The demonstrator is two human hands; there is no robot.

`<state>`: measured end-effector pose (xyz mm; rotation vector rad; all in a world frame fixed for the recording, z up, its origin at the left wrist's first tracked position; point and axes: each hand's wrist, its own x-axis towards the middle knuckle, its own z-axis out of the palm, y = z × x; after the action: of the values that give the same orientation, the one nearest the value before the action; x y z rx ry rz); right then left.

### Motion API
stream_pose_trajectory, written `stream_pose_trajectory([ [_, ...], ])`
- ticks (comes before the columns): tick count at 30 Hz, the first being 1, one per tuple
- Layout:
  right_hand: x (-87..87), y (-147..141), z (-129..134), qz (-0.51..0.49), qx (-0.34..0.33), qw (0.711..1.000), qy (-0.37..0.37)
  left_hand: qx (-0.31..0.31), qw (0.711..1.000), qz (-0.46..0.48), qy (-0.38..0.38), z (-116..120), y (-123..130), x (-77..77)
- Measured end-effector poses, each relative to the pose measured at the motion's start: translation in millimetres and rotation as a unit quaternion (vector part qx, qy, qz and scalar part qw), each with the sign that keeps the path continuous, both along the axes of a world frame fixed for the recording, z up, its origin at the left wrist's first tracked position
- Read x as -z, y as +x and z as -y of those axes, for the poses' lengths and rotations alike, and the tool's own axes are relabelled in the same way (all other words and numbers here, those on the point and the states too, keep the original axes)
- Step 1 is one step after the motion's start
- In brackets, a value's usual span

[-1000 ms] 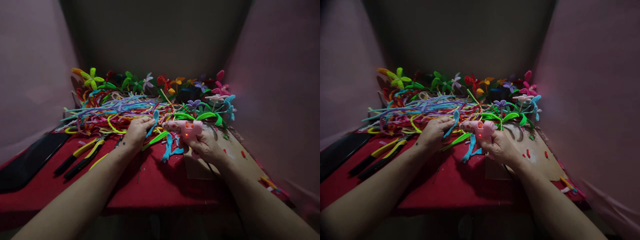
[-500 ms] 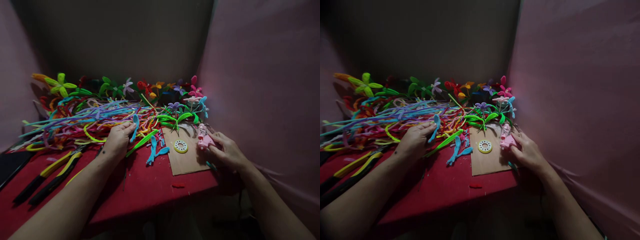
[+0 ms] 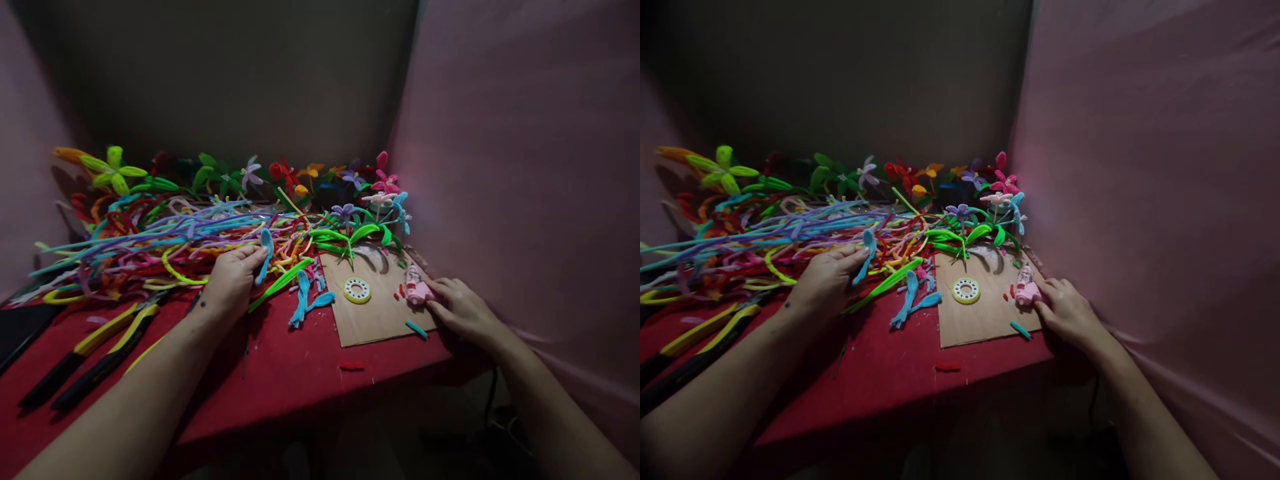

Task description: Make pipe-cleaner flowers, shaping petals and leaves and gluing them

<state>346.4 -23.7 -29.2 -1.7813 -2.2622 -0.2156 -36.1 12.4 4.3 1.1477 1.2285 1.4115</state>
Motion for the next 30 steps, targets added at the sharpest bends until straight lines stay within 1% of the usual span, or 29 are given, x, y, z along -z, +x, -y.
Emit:
stream_pose_trajectory([
  [2,-4.7,-3,3,0.046,-0.004,0.999,0.017,0.001,1.000,-0.001,-0.004,0,0,0.3],
  [4,-15.2,-12,6,0.062,-0.007,0.997,0.038,0.002,1.000,0.002,-0.009,1,1,0.4],
  [5,-22.1,-21,7,0.053,0.001,0.997,0.057,0.003,1.000,0.005,-0.011,2,1,0.4],
  [6,-29.4,-33,7,0.027,-0.005,0.997,0.076,0.003,1.000,0.007,-0.012,2,2,0.4],
  [8,-42.8,-65,6,-0.049,-0.071,0.993,0.078,0.002,1.000,0.007,-0.016,3,2,0.3],
  [10,-51.1,-106,0,-0.078,-0.163,0.983,0.026,0.005,1.000,0.007,-0.019,3,3,0.3],
  [11,-52.7,-127,-4,-0.082,-0.195,0.977,-0.004,0.006,1.000,0.007,-0.018,3,3,0.4],
  [13,-50.6,-166,-13,-0.084,-0.226,0.968,-0.072,0.003,1.000,0.006,-0.013,2,3,0.5],
  [14,-47.6,-182,-18,-0.072,-0.212,0.970,-0.093,0.000,1.000,0.004,-0.010,2,3,0.6],
  [16,-39.3,-206,-28,-0.034,-0.138,0.985,-0.100,-0.001,1.000,-0.002,-0.005,2,3,0.9],
  [17,-34.9,-213,-32,-0.018,-0.101,0.991,-0.086,0.001,1.000,-0.004,-0.002,2,3,1.2],
  [19,-27.4,-221,-40,-0.005,-0.077,0.994,-0.074,0.005,1.000,-0.006,0.005,2,3,2.0],
  [23,-19.4,-226,-51,-0.012,-0.065,0.995,-0.079,0.010,1.000,-0.003,0.012,1,4,3.9],
  [25,-17.1,-227,-55,-0.026,-0.071,0.993,-0.085,0.012,1.000,0.004,0.009,1,4,4.0],
  [27,-15.6,-227,-58,-0.059,-0.079,0.991,-0.085,0.009,1.000,0.012,0.004,2,4,3.5],
  [28,-15.6,-226,-59,-0.092,-0.083,0.989,-0.076,0.009,1.000,0.014,0.001,2,4,3.2],
  [30,-18.4,-223,-59,-0.194,-0.089,0.975,-0.055,0.013,1.000,0.016,-0.001,3,5,2.9],
])
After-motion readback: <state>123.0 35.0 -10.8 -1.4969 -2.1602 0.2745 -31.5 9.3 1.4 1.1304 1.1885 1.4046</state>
